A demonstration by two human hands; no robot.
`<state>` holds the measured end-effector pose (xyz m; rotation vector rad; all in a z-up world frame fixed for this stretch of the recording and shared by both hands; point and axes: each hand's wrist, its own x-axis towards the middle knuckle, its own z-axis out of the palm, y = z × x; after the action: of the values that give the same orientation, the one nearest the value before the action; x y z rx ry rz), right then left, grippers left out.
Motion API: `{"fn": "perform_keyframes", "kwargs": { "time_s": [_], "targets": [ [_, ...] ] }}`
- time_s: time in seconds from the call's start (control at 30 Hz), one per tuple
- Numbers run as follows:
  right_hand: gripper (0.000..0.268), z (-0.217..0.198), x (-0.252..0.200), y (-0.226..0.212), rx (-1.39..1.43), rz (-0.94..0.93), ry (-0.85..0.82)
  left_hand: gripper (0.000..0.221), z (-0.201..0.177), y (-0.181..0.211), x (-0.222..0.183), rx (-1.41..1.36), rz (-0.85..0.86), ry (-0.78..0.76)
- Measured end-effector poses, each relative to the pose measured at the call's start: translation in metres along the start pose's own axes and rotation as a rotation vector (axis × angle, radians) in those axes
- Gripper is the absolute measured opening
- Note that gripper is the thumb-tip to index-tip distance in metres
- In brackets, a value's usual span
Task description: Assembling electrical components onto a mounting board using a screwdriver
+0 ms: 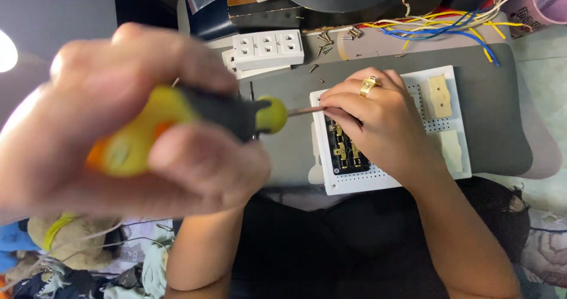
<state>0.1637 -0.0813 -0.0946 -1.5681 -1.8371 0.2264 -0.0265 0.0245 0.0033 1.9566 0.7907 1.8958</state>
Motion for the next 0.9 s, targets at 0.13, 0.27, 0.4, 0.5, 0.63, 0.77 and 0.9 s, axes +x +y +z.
{"fn": "perform_keyframes", "kwargs": {
  "time_s": [0.13,0.27,0.4,0.5,0.63,0.77,0.9],
  "targets": [
    [0.008,0.004,-0.002,0.005,-0.076,0.006,-0.019,0.024,0.049,0.016,-0.018,-0.004,0.018,-0.061],
    [0.01,0.006,-0.002,0.007,-0.128,-0.003,-0.041,0.022,0.055,0.015,-0.017,-0.004,0.028,-0.127],
    [0.008,0.008,-0.003,0.009,-0.108,0.04,-0.047,0.021,0.062,0.014,-0.016,-0.005,0.034,-0.17],
    [0.008,0.008,-0.003,0.011,-0.13,0.054,-0.091,0.02,0.065,0.011,-0.017,-0.009,0.042,-0.209],
    [0.005,0.009,-0.003,0.011,-0.119,0.065,-0.109,0.028,0.065,0.009,-0.025,0.006,-0.074,-0.25],
    [0.008,0.01,-0.004,0.011,-0.104,0.08,-0.117,0.031,0.066,0.007,-0.028,0.062,-0.052,-0.272],
    [0.01,0.011,-0.005,0.011,-0.116,0.129,-0.129,0.032,0.067,0.0,-0.03,0.105,-0.033,-0.287]
  ]
}}
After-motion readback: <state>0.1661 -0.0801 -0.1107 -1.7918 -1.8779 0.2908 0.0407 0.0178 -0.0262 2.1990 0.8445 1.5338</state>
